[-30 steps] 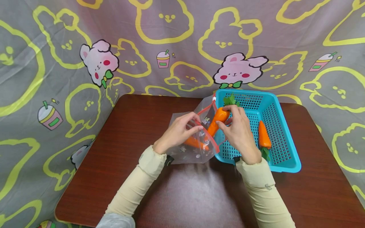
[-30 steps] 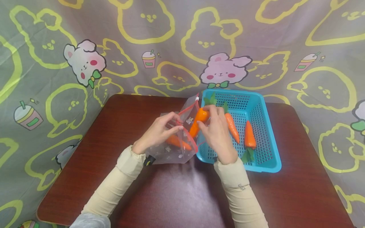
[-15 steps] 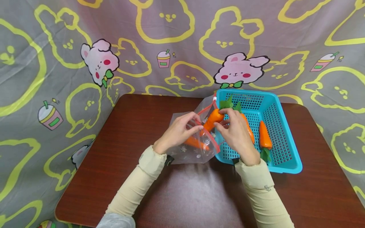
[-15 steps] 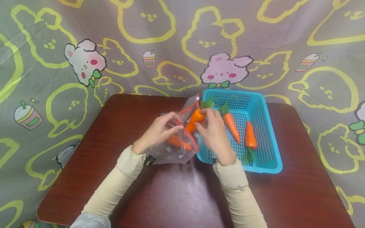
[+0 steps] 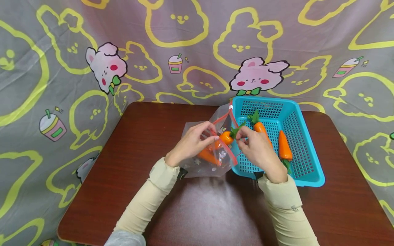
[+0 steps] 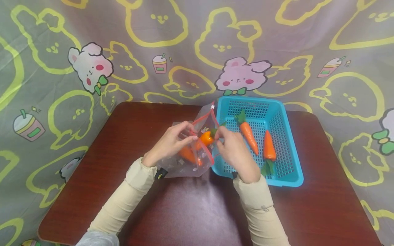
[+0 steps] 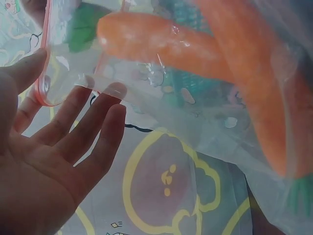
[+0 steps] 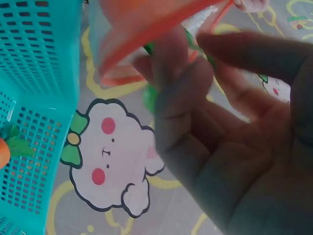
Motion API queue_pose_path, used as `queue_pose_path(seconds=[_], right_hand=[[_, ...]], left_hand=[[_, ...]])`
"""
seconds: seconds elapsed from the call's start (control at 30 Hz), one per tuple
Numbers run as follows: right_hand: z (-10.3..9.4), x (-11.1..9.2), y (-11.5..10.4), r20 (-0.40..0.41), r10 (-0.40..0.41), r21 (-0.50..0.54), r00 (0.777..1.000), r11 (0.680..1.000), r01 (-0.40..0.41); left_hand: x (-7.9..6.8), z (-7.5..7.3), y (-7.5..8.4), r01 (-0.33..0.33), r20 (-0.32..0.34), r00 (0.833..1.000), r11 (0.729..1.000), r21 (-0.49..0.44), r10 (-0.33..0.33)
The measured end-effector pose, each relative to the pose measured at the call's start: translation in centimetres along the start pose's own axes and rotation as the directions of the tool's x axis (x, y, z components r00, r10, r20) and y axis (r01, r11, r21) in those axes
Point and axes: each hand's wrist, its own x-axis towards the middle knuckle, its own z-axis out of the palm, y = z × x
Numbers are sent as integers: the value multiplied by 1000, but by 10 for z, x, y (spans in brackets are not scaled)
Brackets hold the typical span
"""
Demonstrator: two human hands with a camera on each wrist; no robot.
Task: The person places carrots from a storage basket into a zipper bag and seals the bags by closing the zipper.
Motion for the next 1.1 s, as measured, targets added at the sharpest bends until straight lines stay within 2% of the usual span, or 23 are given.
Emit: queue_pose_path(seconds=[0.23,0.47,0.63,0.87,1.1], right_hand=[[-2,-2,-2,107,-22,-42,994,999,26],[-7,-2,-4,224,-94,-20,970,995,101],[-9,-3,-2,226,-105,-7,969,994,109],[-21,-2,2,200,-26,-13,980,999,29],[-38,-2,11,138,32,-41,990,999,-27]], left_hand=[[-1,0,-1,7,1,1000,1000,17,-7],[-2,-1,-1,11,6,1000,1000,9,-11],[-3,-2,1,3,3,1000,1000,13,-3],[-5,-4,4,2,1,1000,1000,28,-2],[-6,-6,5,-8,-11,1000,999,40,9]])
